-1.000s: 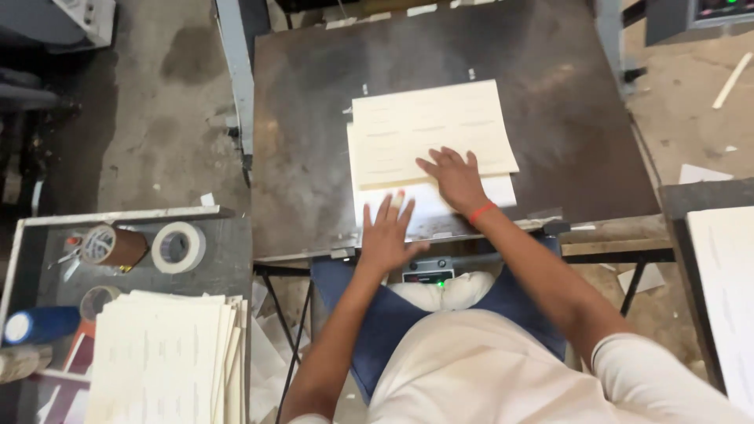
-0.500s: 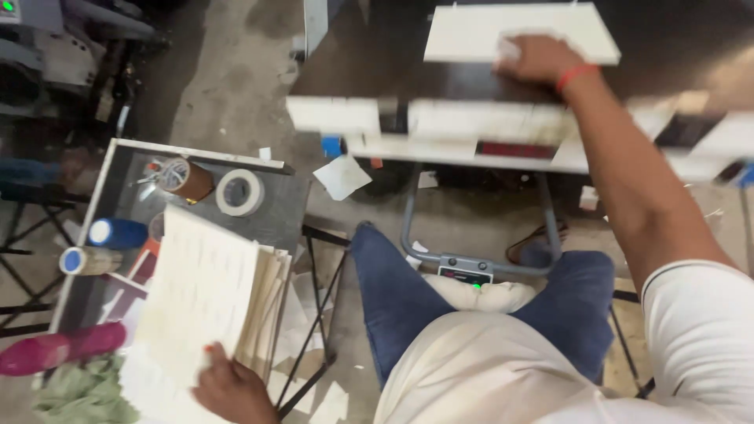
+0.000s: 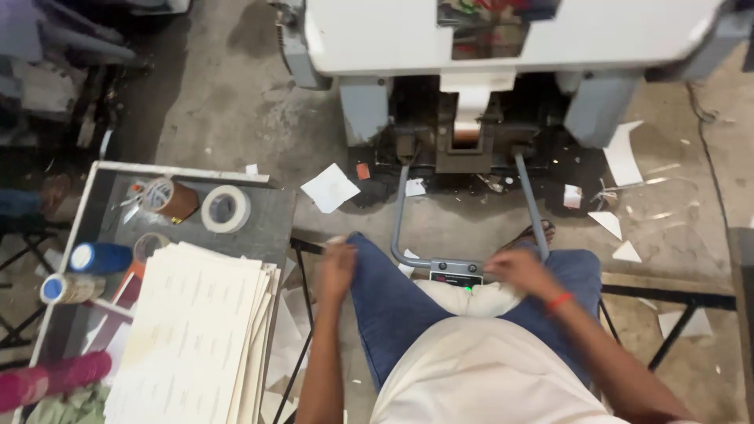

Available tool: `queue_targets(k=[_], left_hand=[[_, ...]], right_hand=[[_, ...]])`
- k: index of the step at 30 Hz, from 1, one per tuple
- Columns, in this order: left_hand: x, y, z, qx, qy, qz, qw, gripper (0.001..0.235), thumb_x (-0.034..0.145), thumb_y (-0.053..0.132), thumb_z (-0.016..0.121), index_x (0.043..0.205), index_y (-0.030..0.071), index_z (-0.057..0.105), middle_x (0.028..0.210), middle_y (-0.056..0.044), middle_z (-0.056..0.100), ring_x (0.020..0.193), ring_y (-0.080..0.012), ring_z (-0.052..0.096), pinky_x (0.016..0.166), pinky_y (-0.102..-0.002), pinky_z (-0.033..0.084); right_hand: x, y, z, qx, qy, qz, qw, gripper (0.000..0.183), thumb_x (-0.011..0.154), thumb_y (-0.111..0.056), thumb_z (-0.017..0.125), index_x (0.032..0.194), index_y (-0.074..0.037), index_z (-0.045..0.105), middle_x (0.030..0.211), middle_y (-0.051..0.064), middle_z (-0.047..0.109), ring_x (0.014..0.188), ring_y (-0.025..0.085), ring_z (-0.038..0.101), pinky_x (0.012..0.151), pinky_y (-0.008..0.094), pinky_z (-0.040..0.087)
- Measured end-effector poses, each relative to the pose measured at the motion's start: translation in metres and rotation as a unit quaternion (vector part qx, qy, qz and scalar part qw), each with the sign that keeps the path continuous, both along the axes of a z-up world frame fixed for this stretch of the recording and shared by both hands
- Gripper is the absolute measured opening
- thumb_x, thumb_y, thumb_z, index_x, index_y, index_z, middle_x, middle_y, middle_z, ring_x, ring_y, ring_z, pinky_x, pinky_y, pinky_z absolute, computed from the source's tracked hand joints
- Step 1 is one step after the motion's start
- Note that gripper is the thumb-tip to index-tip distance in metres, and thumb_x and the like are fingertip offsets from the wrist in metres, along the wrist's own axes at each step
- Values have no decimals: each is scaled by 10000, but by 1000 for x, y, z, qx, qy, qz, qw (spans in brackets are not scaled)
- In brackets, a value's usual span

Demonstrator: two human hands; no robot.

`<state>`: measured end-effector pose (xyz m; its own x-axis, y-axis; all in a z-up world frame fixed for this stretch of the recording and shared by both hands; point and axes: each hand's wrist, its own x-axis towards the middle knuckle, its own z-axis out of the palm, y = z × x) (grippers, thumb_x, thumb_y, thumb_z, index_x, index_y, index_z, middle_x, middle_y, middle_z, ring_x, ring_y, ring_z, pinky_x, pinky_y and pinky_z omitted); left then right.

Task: Operating a printing or stamping machine by manually placing and removing sheets of paper.

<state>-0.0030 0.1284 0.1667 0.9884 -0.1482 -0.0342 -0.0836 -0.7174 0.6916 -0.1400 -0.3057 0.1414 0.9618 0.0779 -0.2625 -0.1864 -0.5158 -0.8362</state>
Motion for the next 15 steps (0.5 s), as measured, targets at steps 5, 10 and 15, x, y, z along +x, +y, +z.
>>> queue_targets(k=[5,10,15], left_hand=[[21,-122,-83,200,158,-350,902,298,912,364,664,1123,168,741,1205,-105,708,1177,-318,631,985,-488,468],[15,-148,-78,146,253,-431,854,380,853,337,705,1155,109,737,1166,-163,724,1102,-342,692,937,-442,538],[19,-118,-165,-70,161,-301,937,324,891,298,730,1121,70,735,1123,-166,748,1043,-344,726,920,-385,552]], right_hand=[[-83,-188,78,-279,-130,-269,912,182,969,-114,655,1097,-54,769,1077,167,747,980,309,719,888,397,557],[-241,-279,42,-491,35,-375,786,798,958,-693,690,1095,91,748,950,303,734,986,415,730,849,458,556],[-332,-224,28,-566,182,-406,694,382,886,-351,664,958,14,751,915,303,737,831,440,730,800,496,585]])
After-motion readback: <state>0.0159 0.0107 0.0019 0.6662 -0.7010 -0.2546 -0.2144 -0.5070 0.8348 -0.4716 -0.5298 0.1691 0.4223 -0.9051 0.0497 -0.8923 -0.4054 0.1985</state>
